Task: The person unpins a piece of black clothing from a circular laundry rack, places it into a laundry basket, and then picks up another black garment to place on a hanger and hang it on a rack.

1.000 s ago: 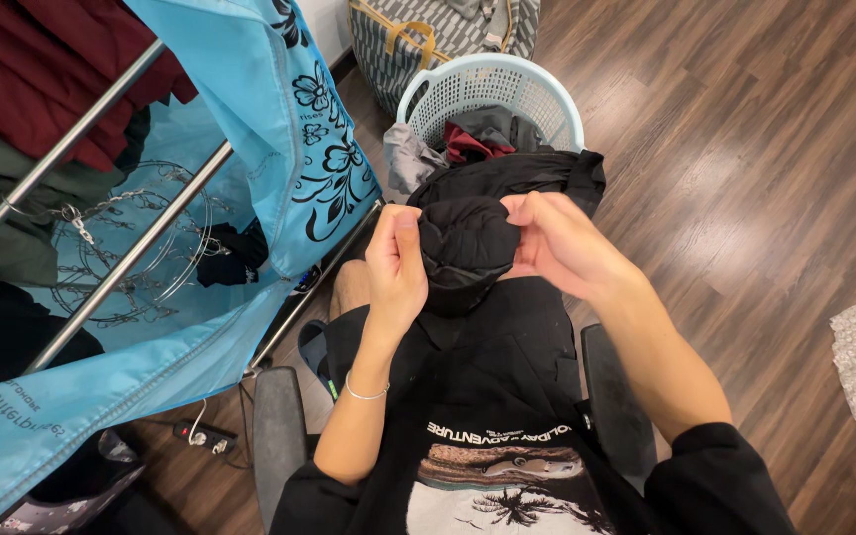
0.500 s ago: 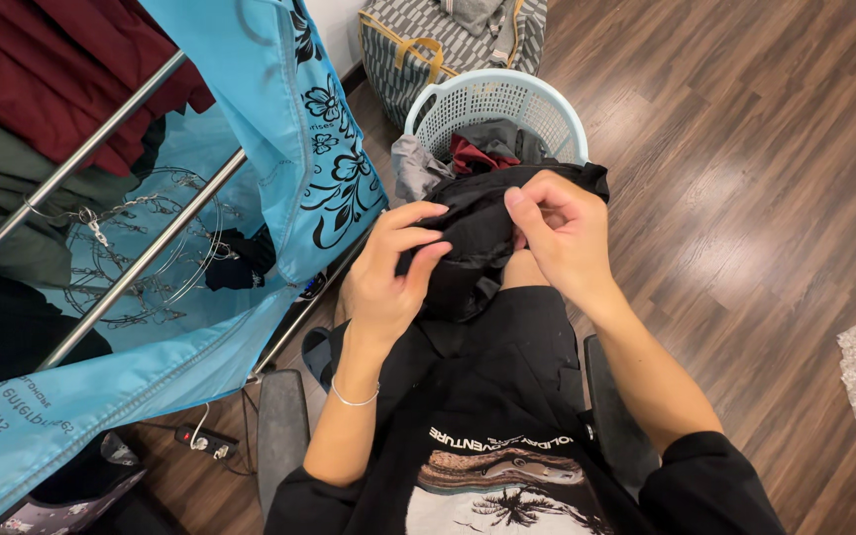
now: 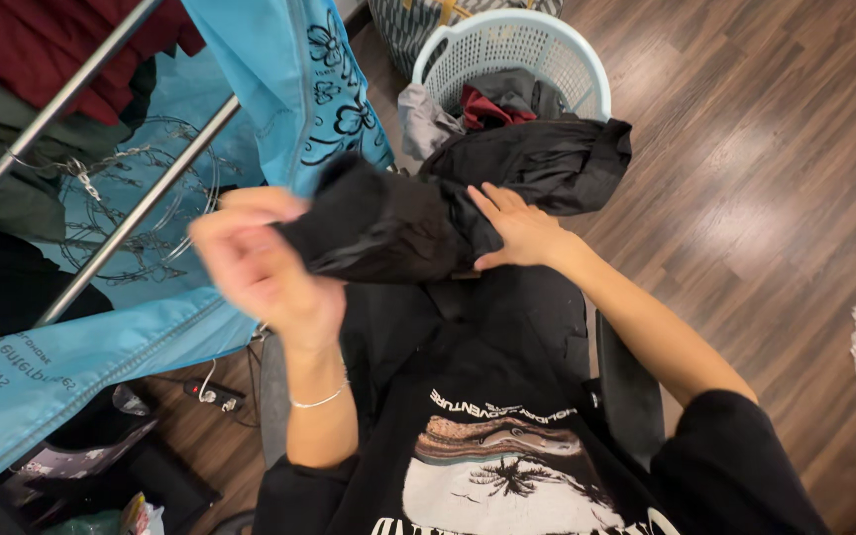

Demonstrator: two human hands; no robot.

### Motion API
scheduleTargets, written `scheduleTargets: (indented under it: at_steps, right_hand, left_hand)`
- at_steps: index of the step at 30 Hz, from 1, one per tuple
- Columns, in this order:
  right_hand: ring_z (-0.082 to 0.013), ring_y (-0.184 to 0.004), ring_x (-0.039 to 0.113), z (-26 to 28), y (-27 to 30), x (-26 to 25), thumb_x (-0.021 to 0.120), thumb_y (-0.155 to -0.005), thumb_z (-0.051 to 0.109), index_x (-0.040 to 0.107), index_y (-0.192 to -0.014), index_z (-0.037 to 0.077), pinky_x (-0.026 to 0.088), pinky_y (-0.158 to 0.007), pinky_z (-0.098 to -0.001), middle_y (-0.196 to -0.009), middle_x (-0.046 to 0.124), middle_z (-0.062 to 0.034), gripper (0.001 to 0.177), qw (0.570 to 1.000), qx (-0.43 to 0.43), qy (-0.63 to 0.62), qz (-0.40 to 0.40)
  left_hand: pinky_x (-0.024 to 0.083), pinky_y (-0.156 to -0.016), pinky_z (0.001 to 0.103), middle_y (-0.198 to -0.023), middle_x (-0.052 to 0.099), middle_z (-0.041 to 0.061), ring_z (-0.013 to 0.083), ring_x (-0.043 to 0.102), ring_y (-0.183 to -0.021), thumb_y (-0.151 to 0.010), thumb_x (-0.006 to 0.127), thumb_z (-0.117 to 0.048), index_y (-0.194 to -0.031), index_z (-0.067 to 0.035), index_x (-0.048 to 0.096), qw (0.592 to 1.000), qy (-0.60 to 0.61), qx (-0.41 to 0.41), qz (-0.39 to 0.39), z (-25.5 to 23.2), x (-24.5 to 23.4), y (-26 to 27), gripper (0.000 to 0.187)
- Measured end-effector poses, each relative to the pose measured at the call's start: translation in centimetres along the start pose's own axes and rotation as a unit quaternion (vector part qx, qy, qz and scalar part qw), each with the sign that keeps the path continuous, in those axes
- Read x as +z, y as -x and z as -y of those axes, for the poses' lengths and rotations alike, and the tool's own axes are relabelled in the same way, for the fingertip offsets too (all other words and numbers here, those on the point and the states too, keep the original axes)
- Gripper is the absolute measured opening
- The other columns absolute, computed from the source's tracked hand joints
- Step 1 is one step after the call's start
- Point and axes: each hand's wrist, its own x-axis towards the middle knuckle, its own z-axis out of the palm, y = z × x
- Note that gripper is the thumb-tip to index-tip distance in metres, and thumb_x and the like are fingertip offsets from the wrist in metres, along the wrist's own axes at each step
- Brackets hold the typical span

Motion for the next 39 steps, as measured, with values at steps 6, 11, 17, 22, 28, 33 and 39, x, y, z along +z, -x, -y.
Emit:
scheduleTargets:
  at_steps: [6,11,17,22,28,33,39]
  right_hand:
    - [-0.0382,-0.136,0.039,-8.3,-3.6,5.9,0.083,-0.065,0.064,0.026,-0.159,0.013,0.029,-0.106,-0.0747,-0.148,0.042,-0.0148,0.121,0.972,0.073,0.222,0.017]
    - [-0.0312,-0.112,0.064,-12.0,-6.2,3.5,0.065,-0.094,0.049,0.070,-0.117,0.014,0.043,-0.103,-0.0656,-0.117,0.065,-0.0092,0.042,0.963,0.160,0.211,-0.044]
    - [-0.0369,-0.099,0.063,-9.1,-8.0,-4.5,0.071,-0.095,0.017,0.064,-0.108,0.000,0.050,-0.086,-0.0388,-0.105,0.060,-0.0188,0.023,0.926,-0.038,-0.047,-0.373]
    - [-0.0146,-0.101,0.056,-1.4,-7.6,-12.6,0.074,-0.093,0.002,0.055,-0.116,-0.002,0.048,-0.092,-0.0289,-0.106,0.059,-0.0067,0.031,0.895,-0.118,-0.215,-0.373]
    - [-0.0123,-0.118,0.060,8.3,-4.3,-19.8,0.076,-0.098,-0.009,0.059,-0.124,-0.001,0.048,-0.110,-0.0281,-0.124,0.062,-0.0027,0.033,0.835,-0.254,-0.361,-0.328]
    - [-0.0136,-0.124,0.062,11.8,-3.3,-21.4,0.077,-0.103,-0.009,0.059,-0.127,-0.003,0.049,-0.113,-0.0280,-0.126,0.065,-0.0050,0.031,0.832,-0.299,-0.319,-0.341]
    - [-0.0288,-0.151,0.037,9.6,0.2,-17.3,0.085,-0.094,0.012,0.029,-0.157,-0.003,0.030,-0.129,-0.0381,-0.161,0.040,-0.0198,0.086,0.866,-0.229,-0.236,-0.376]
  left_hand:
    - [0.045,-0.078,0.025,-0.100,0.048,0.004,0.0108,0.050,-0.084,-0.112,0.046,-0.038,-0.102,-0.009,0.042,0.990,-0.058,0.067,-0.112,-4.4,-2.2,-2.5,0.031]
    - [0.041,-0.080,0.025,-0.097,0.041,0.005,0.0133,0.045,-0.082,-0.119,0.040,-0.037,-0.099,-0.005,0.036,0.950,-0.191,0.144,-0.199,-4.5,-6.6,-2.7,0.038]
    - [0.039,-0.103,0.031,-0.112,0.044,0.008,0.0191,0.045,-0.103,-0.122,0.036,-0.023,-0.113,0.001,0.043,0.887,-0.363,0.095,-0.268,-1.3,-9.9,-1.2,0.027]
    - [0.042,-0.110,0.036,-0.128,0.045,0.011,0.0227,0.049,-0.118,-0.115,0.061,-0.020,-0.134,0.000,0.047,0.933,-0.345,0.013,-0.101,3.1,-6.0,0.4,0.031]
    - [0.039,-0.111,0.047,-0.157,0.026,0.026,0.0419,0.032,-0.143,-0.079,0.090,-0.039,-0.151,0.006,0.029,0.965,-0.234,0.025,0.117,6.7,4.2,1.2,0.104]
    - [0.047,-0.110,0.040,-0.138,0.061,0.019,0.0310,0.058,-0.128,-0.102,0.075,-0.020,-0.142,0.000,0.050,0.980,-0.187,-0.021,0.064,9.7,10.0,-1.4,0.052]
    - [0.049,-0.074,0.029,-0.085,0.063,0.014,0.0161,0.053,-0.078,-0.111,0.055,-0.014,-0.108,0.004,0.059,0.994,-0.063,-0.085,0.035,12.3,11.8,-2.7,0.019]
